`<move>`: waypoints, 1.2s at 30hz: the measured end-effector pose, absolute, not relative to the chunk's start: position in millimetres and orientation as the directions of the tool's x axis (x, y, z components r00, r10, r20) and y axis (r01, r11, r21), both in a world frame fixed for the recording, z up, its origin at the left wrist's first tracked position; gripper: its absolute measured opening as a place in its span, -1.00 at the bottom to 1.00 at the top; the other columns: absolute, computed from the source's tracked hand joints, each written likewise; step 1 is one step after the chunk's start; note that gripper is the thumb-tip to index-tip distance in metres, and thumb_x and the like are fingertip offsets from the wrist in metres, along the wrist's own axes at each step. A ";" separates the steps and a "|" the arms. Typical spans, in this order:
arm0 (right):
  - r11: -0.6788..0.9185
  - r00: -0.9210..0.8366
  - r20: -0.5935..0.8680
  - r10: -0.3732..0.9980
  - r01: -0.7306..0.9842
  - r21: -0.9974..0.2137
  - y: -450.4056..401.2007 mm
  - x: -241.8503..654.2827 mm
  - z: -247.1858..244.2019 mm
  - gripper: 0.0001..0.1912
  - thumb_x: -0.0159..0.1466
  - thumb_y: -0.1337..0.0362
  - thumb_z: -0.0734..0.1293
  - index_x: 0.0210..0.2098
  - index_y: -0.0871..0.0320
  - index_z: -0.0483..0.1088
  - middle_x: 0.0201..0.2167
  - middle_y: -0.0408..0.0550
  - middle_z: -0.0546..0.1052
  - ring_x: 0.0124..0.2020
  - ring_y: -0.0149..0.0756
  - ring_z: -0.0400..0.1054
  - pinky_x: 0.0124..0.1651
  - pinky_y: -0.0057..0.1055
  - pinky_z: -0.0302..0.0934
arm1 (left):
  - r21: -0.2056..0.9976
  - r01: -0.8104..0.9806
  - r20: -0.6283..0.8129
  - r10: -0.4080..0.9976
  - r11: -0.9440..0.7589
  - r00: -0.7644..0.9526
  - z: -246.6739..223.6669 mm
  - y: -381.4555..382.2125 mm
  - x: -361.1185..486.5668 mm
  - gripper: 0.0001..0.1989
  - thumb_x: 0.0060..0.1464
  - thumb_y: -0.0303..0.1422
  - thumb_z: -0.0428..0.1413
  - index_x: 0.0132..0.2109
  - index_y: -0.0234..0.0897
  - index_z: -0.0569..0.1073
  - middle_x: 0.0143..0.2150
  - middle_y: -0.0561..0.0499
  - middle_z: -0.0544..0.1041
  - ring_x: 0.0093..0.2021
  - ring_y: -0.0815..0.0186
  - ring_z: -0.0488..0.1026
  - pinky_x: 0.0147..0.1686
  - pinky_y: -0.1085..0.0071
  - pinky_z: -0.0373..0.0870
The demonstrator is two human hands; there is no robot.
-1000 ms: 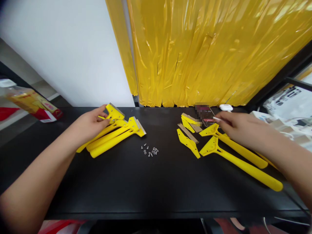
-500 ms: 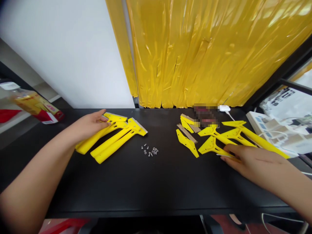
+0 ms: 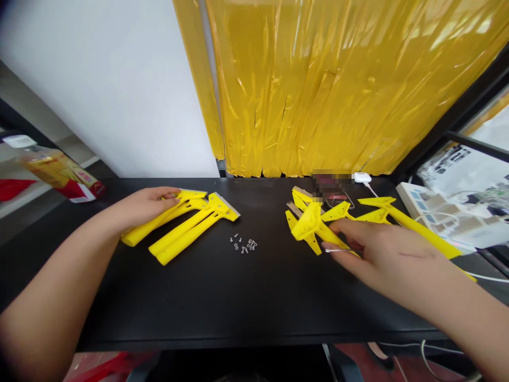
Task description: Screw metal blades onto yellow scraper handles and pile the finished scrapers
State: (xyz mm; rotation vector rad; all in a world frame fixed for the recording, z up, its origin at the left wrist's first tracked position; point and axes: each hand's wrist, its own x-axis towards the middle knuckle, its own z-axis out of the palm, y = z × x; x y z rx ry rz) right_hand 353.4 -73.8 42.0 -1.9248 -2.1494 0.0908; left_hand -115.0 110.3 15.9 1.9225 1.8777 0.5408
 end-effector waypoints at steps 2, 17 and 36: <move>0.180 -0.151 0.141 0.978 0.958 -0.222 -71.7 332.7 52.0 -0.58 0.34 -0.24 0.27 -0.23 -0.09 0.54 -0.55 -0.13 0.48 -0.59 -0.18 0.34 -0.52 -0.28 0.06 | 0.526 0.850 -0.030 0.998 -0.026 0.049 18.1 108.3 -115.7 -0.46 0.07 -0.05 0.22 0.13 -0.20 0.65 0.17 -0.18 0.68 0.13 -0.14 0.62 0.21 0.08 0.47; 0.366 -0.254 0.292 0.922 0.816 -0.447 -14.0 272.3 51.1 -0.66 0.39 -0.04 0.36 -0.34 0.03 0.30 -0.54 -0.26 0.19 -0.53 -0.37 0.07 -0.44 -0.34 -0.04 | 0.486 0.874 -0.122 0.987 -0.031 0.103 20.8 109.8 -121.0 -0.32 0.00 0.02 0.27 0.23 -0.13 0.61 0.27 -0.13 0.62 0.20 -0.11 0.58 0.25 0.12 0.43; 0.449 -0.291 0.341 0.894 0.572 -0.687 -24.8 261.9 23.6 -0.71 0.35 0.17 0.45 -0.40 0.09 0.30 -0.54 -0.31 0.20 -0.53 -0.48 0.08 -0.47 -0.45 0.01 | 0.999 0.011 0.037 0.832 -0.052 0.553 32.5 -2.4 3.4 -0.42 0.34 -0.15 0.26 0.43 0.01 0.39 0.34 -0.16 0.49 0.26 -0.02 0.50 0.19 0.10 0.51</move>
